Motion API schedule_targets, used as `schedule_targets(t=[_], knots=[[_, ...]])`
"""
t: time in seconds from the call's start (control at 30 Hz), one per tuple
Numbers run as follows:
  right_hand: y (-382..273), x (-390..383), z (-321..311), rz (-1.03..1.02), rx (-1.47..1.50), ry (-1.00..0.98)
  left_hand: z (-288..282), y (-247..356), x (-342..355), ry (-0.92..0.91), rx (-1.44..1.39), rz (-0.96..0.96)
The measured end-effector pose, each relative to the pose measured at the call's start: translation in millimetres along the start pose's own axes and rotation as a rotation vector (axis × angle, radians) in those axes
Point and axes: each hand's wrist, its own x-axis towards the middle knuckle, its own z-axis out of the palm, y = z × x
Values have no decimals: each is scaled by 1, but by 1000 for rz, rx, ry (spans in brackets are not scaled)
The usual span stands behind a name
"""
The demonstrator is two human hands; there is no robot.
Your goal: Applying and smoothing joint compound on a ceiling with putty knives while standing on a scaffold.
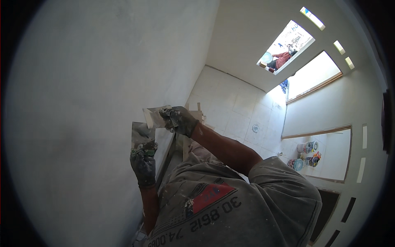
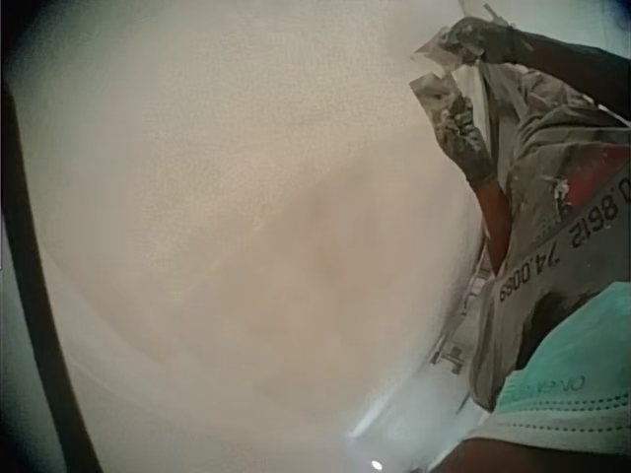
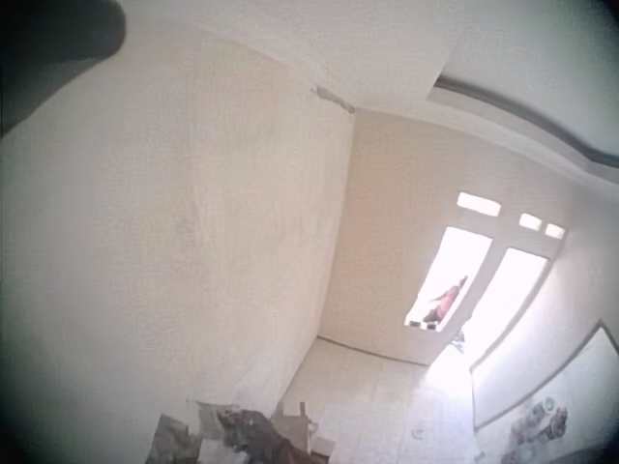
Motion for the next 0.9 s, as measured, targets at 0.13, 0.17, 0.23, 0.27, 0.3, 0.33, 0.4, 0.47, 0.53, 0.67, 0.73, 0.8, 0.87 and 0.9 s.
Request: schedule_targets(t=[0.13,0.17,0.23,0.27,0.3,0.33,0.4,0.47,0.53,0.67,0.73,0.8,0.87,0.9], knots=[[-9,13,10,-53,-169,97,12,22,-12,146,-34,94],[-9,18,-7,-483,-746,-62,10,26,-7,131,345,372],[-24,11,14,-267,-340,-27,1,15,-5,167,762,608],[-23,15,23,-235,-354,-77,-2,-9,-8,175,627,474],[-20,19,30,-272,-187,-75,-5,-22,-13,178,482,343],[-18,20,30,-310,-20,-54,-3,-16,-14,215,490,328],[-7,23,22,-400,-205,-120,1,6,-9,244,586,596],[-2,18,23,-500,-385,-192,5,15,-11,245,606,501],[3,11,25,-991,-1017,-251,8,28,-9,258,596,594],[11,-3,20,-901,-1229,-120,24,31,-11,281,316,108],[4,-3,22,-1359,-1553,-236,15,36,-9,259,410,294],[22,-18,32,-882,-1150,-227,10,43,-6,215,501,482],[24,-25,41,-412,-733,-216,12,53,-4,230,387,553],[23,-26,43,-672,-1147,-299,12,55,-7,237,388,553]])
